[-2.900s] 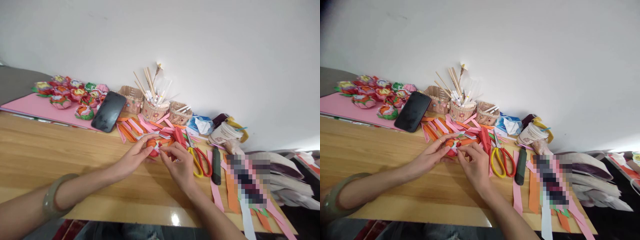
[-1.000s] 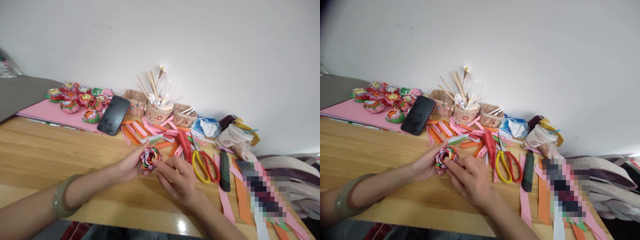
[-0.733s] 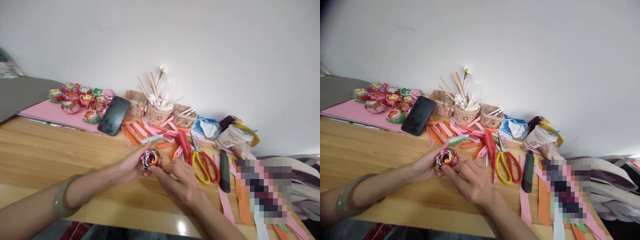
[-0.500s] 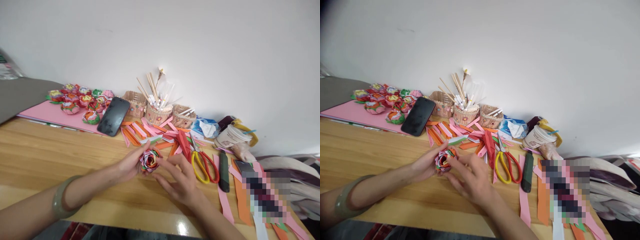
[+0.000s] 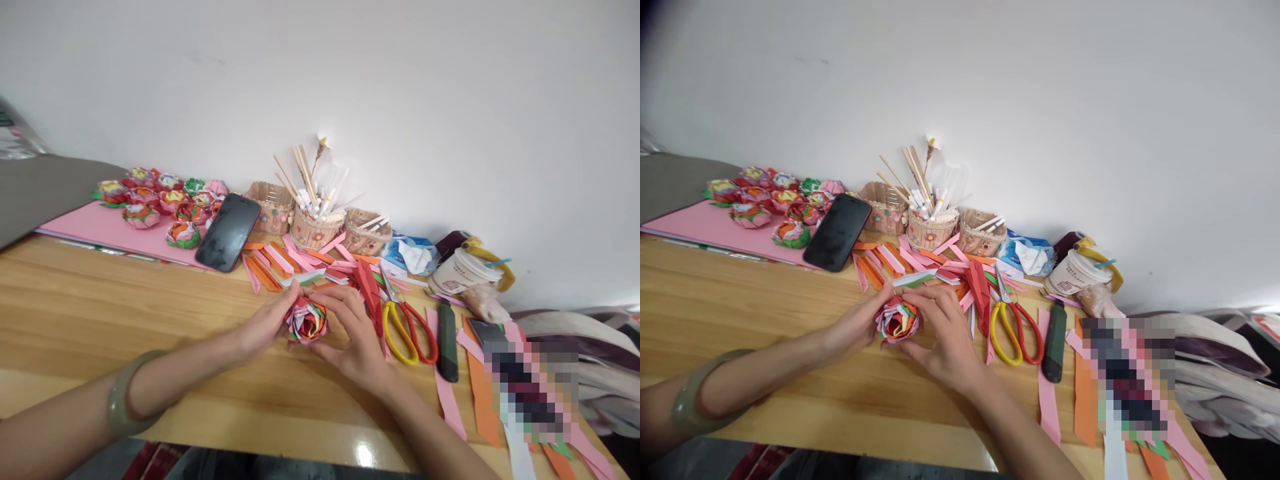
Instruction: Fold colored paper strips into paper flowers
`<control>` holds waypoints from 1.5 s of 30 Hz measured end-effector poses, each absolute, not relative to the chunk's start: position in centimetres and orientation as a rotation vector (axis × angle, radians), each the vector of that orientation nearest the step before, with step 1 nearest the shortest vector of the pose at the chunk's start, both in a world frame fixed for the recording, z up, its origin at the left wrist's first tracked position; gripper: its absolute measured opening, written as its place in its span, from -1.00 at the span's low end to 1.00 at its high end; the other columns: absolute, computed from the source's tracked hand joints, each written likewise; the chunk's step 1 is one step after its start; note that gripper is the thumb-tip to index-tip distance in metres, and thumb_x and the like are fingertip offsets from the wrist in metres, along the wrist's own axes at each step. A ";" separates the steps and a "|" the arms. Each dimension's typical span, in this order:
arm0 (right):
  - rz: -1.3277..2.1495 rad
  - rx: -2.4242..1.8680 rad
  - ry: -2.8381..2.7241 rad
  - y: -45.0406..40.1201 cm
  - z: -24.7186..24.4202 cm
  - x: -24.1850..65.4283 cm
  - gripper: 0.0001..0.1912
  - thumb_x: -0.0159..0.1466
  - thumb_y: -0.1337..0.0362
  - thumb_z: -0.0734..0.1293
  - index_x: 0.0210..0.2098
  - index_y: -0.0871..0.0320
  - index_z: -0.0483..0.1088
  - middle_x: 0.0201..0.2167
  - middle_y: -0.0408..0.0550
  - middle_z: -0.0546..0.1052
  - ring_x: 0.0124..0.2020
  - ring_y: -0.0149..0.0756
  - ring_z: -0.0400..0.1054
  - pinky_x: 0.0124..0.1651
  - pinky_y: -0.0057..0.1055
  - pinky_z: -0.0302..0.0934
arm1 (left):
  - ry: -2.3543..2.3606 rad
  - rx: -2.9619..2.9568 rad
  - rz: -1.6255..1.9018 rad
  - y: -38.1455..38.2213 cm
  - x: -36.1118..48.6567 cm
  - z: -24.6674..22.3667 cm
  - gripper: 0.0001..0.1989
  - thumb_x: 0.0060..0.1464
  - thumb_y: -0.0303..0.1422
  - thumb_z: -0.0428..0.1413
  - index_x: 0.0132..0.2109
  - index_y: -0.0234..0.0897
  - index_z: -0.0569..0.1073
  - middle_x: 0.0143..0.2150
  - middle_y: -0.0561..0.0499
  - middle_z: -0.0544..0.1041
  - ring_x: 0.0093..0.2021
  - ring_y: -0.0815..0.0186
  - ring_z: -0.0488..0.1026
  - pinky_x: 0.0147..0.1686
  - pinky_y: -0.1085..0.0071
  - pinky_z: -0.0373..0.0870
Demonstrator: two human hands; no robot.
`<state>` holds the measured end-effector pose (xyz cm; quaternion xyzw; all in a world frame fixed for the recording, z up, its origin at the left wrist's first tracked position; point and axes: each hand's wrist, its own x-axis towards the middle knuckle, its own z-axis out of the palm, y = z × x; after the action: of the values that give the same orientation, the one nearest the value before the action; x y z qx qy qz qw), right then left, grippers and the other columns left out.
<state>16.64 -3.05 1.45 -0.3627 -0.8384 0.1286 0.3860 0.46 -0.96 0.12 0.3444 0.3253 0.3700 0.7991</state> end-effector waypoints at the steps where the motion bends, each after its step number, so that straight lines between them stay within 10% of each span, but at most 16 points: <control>1: 0.332 -0.910 -2.118 -3.0 1.5 16.7 -0.44 0.07 0.33 0.44 0.05 0.04 0.25 -0.07 0.02 0.39 -0.02 -0.18 0.26 0.02 -0.20 0.21 | 0.677 0.746 0.810 -1.0 0.5 0.1 -0.51 0.06 0.02 -0.03 -0.14 -0.32 0.47 -0.40 -0.02 0.52 -0.42 0.35 0.42 -0.49 0.50 0.29; 16: 0.577 -0.954 -1.865 -2.0 0.5 17.5 -0.58 0.04 0.29 0.46 -0.10 0.06 0.39 -0.14 0.02 0.45 -0.06 -0.21 0.35 0.01 -0.21 0.26 | 0.721 0.771 0.977 0.1 -0.1 0.2 -0.48 0.05 0.07 -0.08 -0.17 -0.30 0.44 -0.14 -0.11 0.51 -0.29 0.28 0.48 -0.39 0.43 0.40; 25: 0.931 -1.093 -2.196 -2.0 -0.4 16.8 -0.37 -0.05 0.32 0.50 0.02 0.11 0.34 0.05 0.10 0.38 0.11 -0.08 0.24 0.15 -0.07 0.11 | 0.945 0.974 1.304 2.3 -2.3 3.1 -0.82 -0.02 -0.28 0.15 -0.31 -0.32 0.46 -0.22 -0.04 0.50 -0.30 0.36 0.42 -0.31 0.47 0.37; 35: 1.044 -1.265 -2.340 -1.9 1.9 18.6 -0.19 -0.05 0.29 0.49 0.16 0.12 0.16 0.13 0.12 0.24 0.18 -0.06 0.11 0.19 -0.09 0.04 | 1.023 1.615 0.780 3.0 -5.1 4.0 -0.86 0.01 -0.39 0.03 -0.26 -0.31 0.41 -0.23 -0.01 0.47 -0.25 0.31 0.41 -0.34 0.41 0.35; 45: 0.824 -1.553 -2.154 -3.9 0.5 15.2 -0.37 -0.01 0.34 0.45 0.03 0.11 0.21 0.01 0.04 0.32 -0.05 -0.12 0.32 -0.07 -0.20 0.27 | 0.897 2.031 0.489 -0.5 -4.8 -0.1 -0.44 -0.10 -0.41 0.21 0.08 -0.11 0.28 0.11 -0.03 0.37 0.12 0.17 0.27 0.11 0.19 0.18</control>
<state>15.15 -3.94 0.52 -0.5494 -0.7622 0.2914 0.1796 -4.83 -0.55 -0.10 0.8106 0.3580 0.1951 0.4204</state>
